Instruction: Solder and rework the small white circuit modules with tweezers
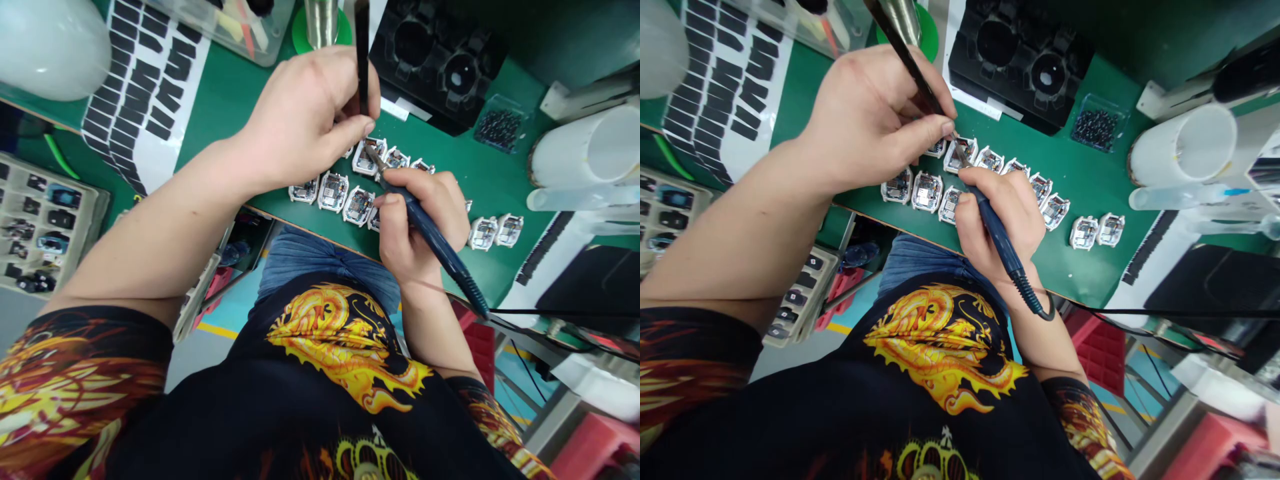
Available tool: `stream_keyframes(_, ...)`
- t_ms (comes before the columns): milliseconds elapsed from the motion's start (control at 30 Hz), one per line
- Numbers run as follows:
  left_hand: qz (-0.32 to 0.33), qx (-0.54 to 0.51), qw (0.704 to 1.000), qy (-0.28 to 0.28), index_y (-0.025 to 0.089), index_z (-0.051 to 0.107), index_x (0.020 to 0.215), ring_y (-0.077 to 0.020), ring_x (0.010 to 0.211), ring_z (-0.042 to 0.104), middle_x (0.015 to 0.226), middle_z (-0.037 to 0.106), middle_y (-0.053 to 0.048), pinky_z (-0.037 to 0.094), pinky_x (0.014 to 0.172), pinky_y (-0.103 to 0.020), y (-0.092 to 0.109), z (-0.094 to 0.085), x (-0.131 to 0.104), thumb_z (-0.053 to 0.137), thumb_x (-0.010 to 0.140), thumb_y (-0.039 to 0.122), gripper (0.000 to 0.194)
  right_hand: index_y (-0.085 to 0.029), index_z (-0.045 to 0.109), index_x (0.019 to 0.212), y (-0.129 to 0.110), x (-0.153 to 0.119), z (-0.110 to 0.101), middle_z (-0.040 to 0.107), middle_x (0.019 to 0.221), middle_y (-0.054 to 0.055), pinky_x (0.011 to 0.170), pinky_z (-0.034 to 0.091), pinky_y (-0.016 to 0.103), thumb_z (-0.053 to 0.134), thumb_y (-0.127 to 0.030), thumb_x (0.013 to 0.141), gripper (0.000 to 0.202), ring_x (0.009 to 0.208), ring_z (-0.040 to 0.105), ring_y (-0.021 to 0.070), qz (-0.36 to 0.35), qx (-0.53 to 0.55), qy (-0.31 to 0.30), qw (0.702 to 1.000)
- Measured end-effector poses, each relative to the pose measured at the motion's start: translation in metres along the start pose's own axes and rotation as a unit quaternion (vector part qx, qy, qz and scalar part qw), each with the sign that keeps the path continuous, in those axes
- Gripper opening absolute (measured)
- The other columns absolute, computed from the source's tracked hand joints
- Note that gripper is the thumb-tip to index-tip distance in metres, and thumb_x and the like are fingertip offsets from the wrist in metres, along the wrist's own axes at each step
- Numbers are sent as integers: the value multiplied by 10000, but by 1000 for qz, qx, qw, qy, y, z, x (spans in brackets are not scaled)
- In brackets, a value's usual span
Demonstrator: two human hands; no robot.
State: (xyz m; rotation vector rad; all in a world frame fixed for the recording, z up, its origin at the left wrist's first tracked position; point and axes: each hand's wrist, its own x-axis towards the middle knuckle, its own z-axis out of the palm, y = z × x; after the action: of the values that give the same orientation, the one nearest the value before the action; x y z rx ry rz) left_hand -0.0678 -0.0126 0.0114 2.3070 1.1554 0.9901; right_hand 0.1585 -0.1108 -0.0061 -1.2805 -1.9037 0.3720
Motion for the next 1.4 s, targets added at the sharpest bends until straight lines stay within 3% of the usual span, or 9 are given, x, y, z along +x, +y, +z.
stream_keyframes(200,7,4,1000,-15,194,781,1110,-194,877,675,1040,778,-70,530,820,-345,3,-2,0,690,962,219,176,-322,709,1335,-2,1,-2,785,1080,87,930,638,554,622,-311,1118,234,985,712,296,13,32,-6,999)
stream_keyframes(367,19,-3,1000,-21,220,763,1103,-209,873,685,1030,756,-62,544,830,-365,0,-2,1,697,959,223,159,-318,748,1210,-5,9,0,784,975,18,821,618,493,608,-312,1119,167,846,703,241,-45,31,63,997)
stream_keyframes(500,24,11,999,-24,214,773,1106,-202,870,680,1028,755,-56,541,833,-358,-1,-2,1,715,949,207,168,-311,751,1218,-4,8,1,786,1005,37,842,615,495,598,-306,1125,180,865,690,240,-39,55,54,996)
stream_keyframes(633,35,8,999,-26,181,782,1111,-188,860,670,1027,753,-63,529,830,-348,0,-4,2,726,948,180,172,-318,724,1298,-3,4,0,799,1077,80,911,621,542,604,-317,1119,216,942,690,280,-14,8,12,1000)
stream_keyframes(867,18,14,996,-91,172,748,1162,-244,1043,714,1123,749,-89,543,960,-392,-1,-7,5,651,1032,323,222,-283,790,1140,-9,8,-1,796,930,15,798,600,421,619,-327,1123,177,803,695,210,-37,61,73,995)
stream_keyframes(1100,-1,21,995,-99,141,782,1155,-243,1053,726,1136,771,-82,548,967,-364,7,-10,9,711,973,161,196,-289,798,1140,-9,9,-1,795,931,23,792,602,419,629,-335,1117,177,800,699,213,-29,67,65,995)
stream_keyframes(1233,-29,23,992,-124,143,791,1151,-253,1078,727,1136,764,-65,571,1029,-393,9,-13,13,751,966,136,189,-289,795,1141,-9,8,-1,794,926,23,783,601,423,633,-327,1113,168,789,695,217,-38,49,71,996)
stream_keyframes(1400,-19,31,988,-148,139,792,1166,-284,1122,731,1139,738,-71,573,1061,-451,10,-15,16,738,984,131,190,-302,773,1208,-8,2,-3,770,913,15,811,611,451,616,-344,1125,182,827,704,235,-28,56,100,993)
